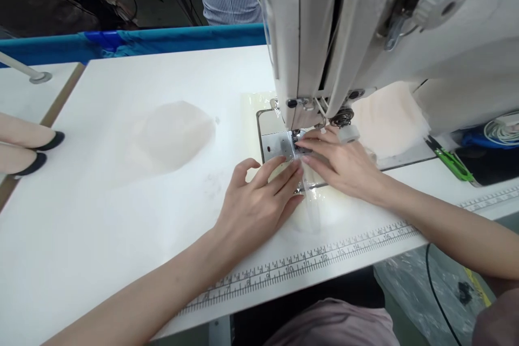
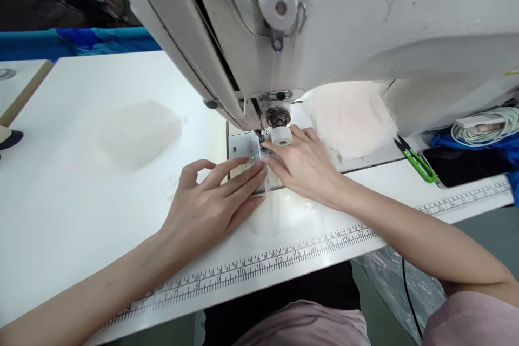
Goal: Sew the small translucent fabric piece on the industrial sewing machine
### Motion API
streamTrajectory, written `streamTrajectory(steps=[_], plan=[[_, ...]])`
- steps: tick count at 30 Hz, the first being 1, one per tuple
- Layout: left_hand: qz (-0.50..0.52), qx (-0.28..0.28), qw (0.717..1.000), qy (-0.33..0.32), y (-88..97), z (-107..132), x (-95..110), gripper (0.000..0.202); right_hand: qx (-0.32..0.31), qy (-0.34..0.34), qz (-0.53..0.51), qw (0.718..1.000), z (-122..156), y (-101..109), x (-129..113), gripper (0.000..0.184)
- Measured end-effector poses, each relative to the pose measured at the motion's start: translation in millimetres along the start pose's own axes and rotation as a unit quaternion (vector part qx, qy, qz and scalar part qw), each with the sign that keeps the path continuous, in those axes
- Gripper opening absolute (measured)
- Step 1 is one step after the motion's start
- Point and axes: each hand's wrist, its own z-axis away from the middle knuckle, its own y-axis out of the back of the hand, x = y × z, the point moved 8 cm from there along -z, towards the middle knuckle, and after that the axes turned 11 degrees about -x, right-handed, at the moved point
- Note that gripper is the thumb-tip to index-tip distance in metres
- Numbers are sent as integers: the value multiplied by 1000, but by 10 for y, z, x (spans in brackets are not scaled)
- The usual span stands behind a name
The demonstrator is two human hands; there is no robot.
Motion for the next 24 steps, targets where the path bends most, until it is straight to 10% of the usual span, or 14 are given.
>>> streamTrajectory(steps=[9, 24], plan=[[23, -5, 1000, 10, -41, -43, -83, 27, 61, -28, 209, 976, 103, 261, 47, 30], [-13, -29, 998, 46, -44, -64, -124, 29, -19, 13, 277, 961, 125, -32, -241, 31]])
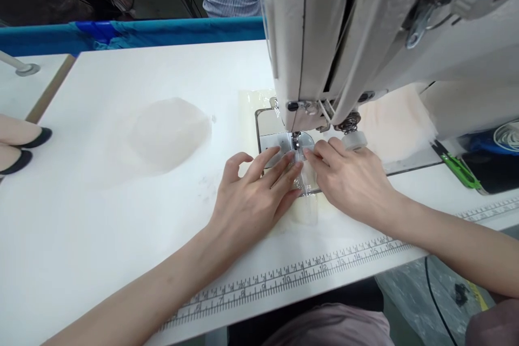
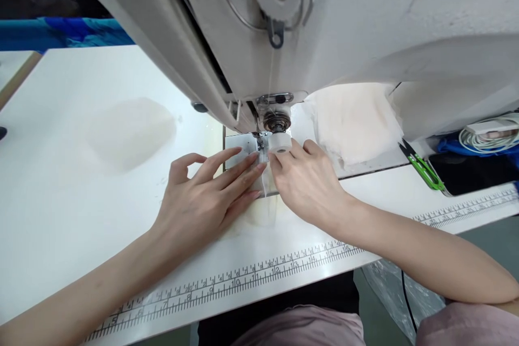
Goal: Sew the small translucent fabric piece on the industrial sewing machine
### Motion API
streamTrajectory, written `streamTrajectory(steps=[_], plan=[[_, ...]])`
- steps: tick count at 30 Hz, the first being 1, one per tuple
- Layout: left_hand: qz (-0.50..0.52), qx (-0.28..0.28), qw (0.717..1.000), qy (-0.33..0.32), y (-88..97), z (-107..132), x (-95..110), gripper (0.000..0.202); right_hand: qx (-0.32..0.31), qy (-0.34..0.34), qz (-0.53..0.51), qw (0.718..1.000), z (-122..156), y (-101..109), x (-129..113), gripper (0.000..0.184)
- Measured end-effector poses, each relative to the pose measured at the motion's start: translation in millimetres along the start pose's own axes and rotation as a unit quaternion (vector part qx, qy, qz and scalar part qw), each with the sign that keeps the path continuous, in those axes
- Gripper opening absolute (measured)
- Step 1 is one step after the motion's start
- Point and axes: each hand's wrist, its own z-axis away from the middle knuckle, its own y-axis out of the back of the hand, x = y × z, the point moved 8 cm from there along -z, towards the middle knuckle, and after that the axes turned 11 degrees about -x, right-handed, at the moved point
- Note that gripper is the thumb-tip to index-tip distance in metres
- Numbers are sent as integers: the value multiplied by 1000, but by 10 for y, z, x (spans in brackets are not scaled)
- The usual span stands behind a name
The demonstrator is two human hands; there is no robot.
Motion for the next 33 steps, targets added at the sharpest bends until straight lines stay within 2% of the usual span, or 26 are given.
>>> streamTrajectory(steps=[10, 16, 20, 24, 28, 33], plan=[[9, 1, 1000, 7, -46, -24, -21, 31, -14, -9, 5, 1000, -21, -13, 36, 36], [16, 7, 1000, 1, 4, 53, 57, 30, -74, -12, -3, 997, 30, 87, 223, 31], [24, 6, 1000, 4, 26, 103, 94, 29, -86, -58, 4, 995, 35, 141, 361, 34], [27, 2, 1000, 4, 24, 109, 98, 28, -94, -32, -26, 995, -6, 71, 245, 37], [20, 2, 1000, 1, 16, 107, 102, 28, -128, -6, -63, 990, -18, -30, 113, 42], [22, 4, 1000, 1, 4, 102, 107, 29, -163, 31, -104, 981, 36, -17, 64, 43]])
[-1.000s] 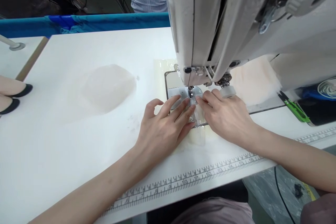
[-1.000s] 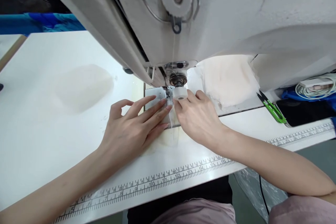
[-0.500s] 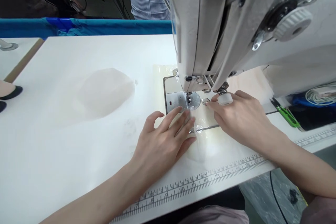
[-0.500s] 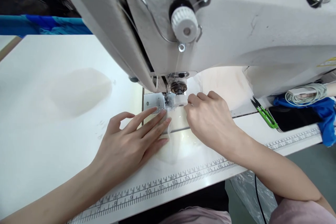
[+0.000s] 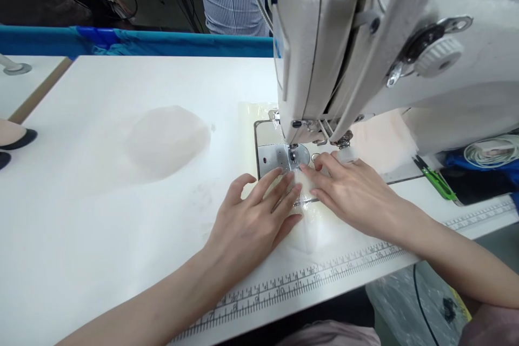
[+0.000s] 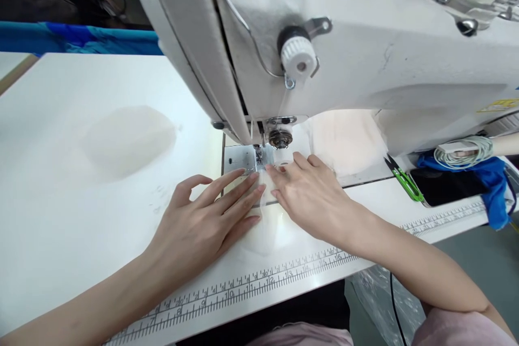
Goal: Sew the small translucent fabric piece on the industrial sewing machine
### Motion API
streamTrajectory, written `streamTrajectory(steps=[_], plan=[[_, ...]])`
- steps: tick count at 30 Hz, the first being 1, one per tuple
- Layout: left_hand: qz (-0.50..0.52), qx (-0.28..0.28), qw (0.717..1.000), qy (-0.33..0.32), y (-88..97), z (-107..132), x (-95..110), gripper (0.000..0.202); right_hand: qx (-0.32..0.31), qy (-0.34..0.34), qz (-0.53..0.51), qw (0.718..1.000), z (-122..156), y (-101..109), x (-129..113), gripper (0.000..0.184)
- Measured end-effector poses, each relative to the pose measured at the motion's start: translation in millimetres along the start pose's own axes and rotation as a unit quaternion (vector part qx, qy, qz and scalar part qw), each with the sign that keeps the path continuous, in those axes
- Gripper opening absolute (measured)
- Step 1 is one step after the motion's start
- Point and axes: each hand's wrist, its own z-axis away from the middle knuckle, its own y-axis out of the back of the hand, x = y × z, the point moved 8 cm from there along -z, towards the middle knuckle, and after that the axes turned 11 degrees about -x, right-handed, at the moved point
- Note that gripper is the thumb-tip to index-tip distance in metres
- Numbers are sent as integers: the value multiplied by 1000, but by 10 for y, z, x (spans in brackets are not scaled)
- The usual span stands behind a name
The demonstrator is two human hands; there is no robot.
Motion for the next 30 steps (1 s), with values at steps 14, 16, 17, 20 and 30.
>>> streamTrajectory(steps=[14, 16, 17, 20, 30], plan=[[10, -2, 1000, 1, 13, 8, -1, 29, 56, -43, 23, 997, -13, 57, 106, 44], [10, -1, 1000, 0, 13, 7, -2, 29, 91, -54, -9, 994, -37, 89, 163, 41], [10, 0, 1000, -2, 11, 6, -2, 28, 111, -58, -35, 991, -51, 96, 196, 39], [6, 7, 1000, -7, 16, 1, 1, 28, 153, -64, -159, 973, -127, 34, 318, 29], [-1, 11, 1000, -14, 29, 35, 35, 27, 140, -83, -339, 927, -401, -142, 470, 15]])
